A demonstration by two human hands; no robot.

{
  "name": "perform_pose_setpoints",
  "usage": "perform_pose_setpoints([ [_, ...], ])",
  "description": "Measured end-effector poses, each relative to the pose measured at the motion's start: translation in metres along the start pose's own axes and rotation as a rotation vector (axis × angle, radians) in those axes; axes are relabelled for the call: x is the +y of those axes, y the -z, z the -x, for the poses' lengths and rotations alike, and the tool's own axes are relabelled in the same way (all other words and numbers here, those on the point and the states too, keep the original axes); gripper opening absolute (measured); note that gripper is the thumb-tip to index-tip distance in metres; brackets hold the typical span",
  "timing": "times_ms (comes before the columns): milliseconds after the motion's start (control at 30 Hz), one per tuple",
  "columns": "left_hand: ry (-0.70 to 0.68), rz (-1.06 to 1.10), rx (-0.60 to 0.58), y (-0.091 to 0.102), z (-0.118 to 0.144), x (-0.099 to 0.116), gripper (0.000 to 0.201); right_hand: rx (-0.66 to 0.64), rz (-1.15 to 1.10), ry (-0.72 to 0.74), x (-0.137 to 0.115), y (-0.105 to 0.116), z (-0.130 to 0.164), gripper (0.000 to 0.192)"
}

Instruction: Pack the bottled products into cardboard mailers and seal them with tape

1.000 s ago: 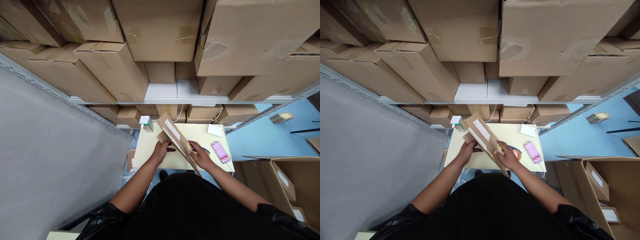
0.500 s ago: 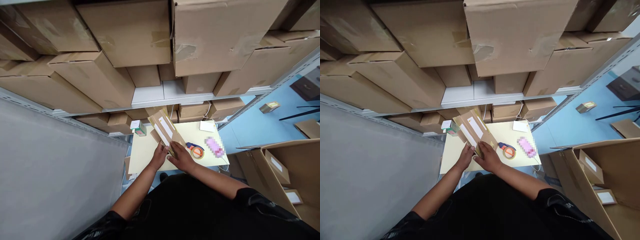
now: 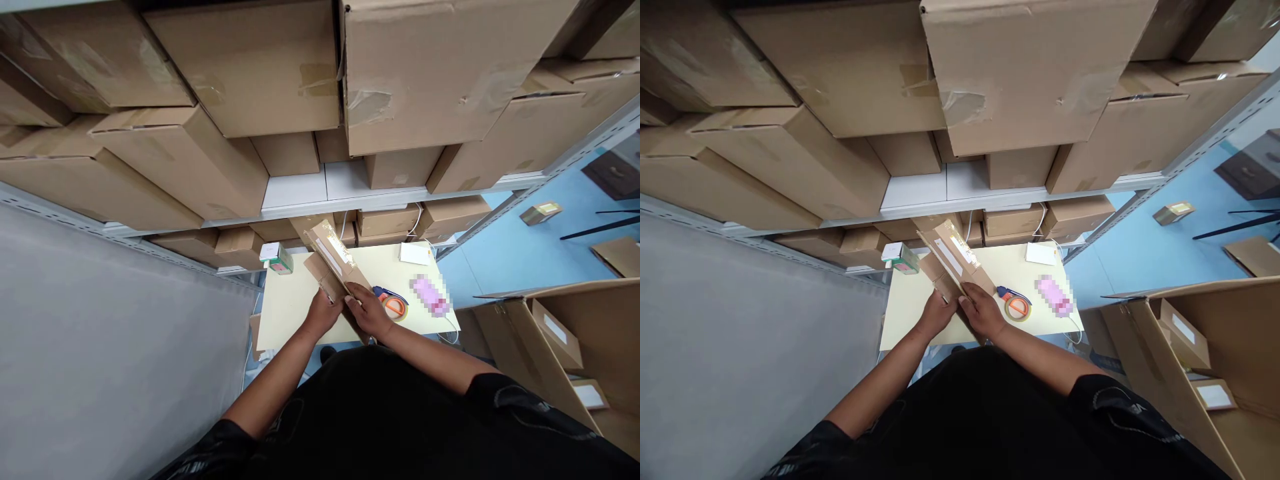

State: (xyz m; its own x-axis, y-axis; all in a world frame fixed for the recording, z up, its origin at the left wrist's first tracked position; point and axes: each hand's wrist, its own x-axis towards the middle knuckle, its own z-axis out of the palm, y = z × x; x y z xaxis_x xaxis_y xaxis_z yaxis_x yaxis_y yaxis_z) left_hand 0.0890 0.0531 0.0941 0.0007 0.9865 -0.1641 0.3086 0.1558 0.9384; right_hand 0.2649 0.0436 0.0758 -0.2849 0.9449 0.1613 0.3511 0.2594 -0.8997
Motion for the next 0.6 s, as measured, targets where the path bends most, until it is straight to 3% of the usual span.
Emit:
perform_pose_setpoints([
  [100,-0.043,-0.001,0.054,-0.004,-0.007,0.002,0.042,-0.085,0.036,0.033,0.024,0.006,0.003,0.05],
  [133,-0.046,0.014,0.078,-0.004,-0.01,0.002,0.043,-0.091,0.111,-0.015,0.036,0.01,0.005,0.051],
  [233,-0.046,0.037,0.122,-0.002,-0.016,0.001,0.045,-0.143,0.579,-0.286,0.079,0.023,0.016,0.054],
  [333,-0.025,0.044,0.155,0.003,-0.019,0.003,0.046,-0.327,0.88,-0.505,0.121,0.034,0.032,0.067],
  [467,-0.013,0.072,0.16,0.017,-0.018,0.017,0.045,-0.385,1.001,-0.526,0.152,0.039,0.048,0.071],
  [600,-0.002,-0.005,0.178,0.042,-0.016,0.04,0.04,-0.349,1.037,-0.536,0.158,0.038,0.05,0.07],
])
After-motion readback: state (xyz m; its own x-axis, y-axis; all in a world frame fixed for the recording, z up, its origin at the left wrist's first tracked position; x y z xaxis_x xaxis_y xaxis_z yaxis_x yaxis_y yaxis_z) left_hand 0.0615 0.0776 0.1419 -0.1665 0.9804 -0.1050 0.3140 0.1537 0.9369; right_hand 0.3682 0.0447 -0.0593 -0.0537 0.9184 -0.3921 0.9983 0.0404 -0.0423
